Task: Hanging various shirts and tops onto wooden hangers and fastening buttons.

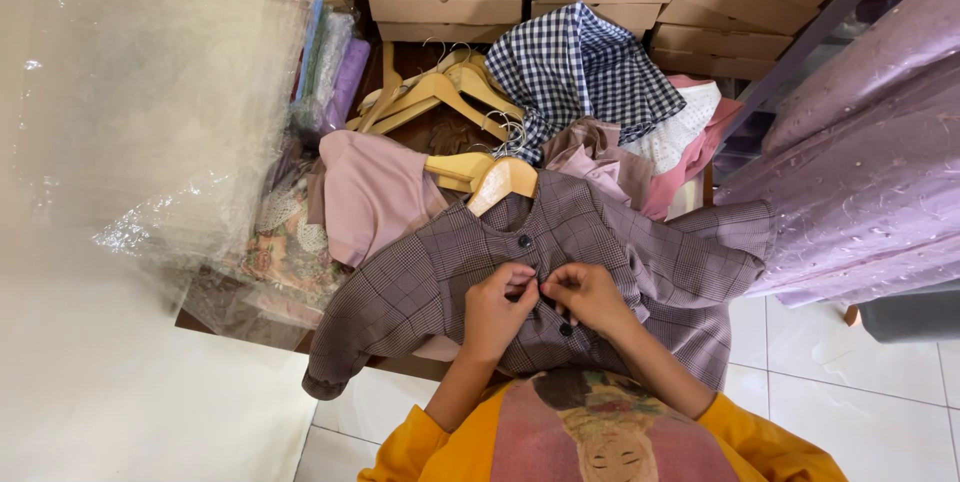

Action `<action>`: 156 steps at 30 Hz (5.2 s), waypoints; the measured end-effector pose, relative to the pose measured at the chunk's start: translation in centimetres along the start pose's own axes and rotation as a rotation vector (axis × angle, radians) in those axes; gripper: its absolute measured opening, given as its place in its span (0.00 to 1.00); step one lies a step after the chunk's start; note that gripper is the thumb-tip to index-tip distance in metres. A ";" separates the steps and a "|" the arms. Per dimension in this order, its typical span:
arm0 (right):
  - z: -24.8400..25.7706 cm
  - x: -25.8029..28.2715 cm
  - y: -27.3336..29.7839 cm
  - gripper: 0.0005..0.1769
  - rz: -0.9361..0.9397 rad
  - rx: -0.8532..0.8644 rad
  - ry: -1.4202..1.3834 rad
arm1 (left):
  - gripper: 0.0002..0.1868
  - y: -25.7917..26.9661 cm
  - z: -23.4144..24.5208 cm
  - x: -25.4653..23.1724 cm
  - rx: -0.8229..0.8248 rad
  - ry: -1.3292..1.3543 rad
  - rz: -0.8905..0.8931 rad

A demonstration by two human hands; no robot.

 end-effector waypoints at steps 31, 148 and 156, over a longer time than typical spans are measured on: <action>-0.4 1.0 0.8 0.07 0.218 -0.138 -0.120 | 0.37 0.9 -0.2 -1.8 -0.044 -0.125 -0.077; 8.8 28.4 6.2 0.29 0.909 -0.118 -0.362 | 0.41 3.6 -0.9 0.4 0.725 0.544 0.108; 5.6 26.1 3.8 0.28 0.816 -0.129 -0.231 | 0.32 2.6 0.1 5.6 0.084 0.387 0.024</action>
Point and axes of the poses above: each hand's wrist, its own y-axis away from the middle knuckle, its own z-axis out of the back of the hand, x = y × z, the point moved 4 cm from there along -y, towards the middle knuckle, and after that the axes turned 12 degrees about x, right-handed, at the moved point
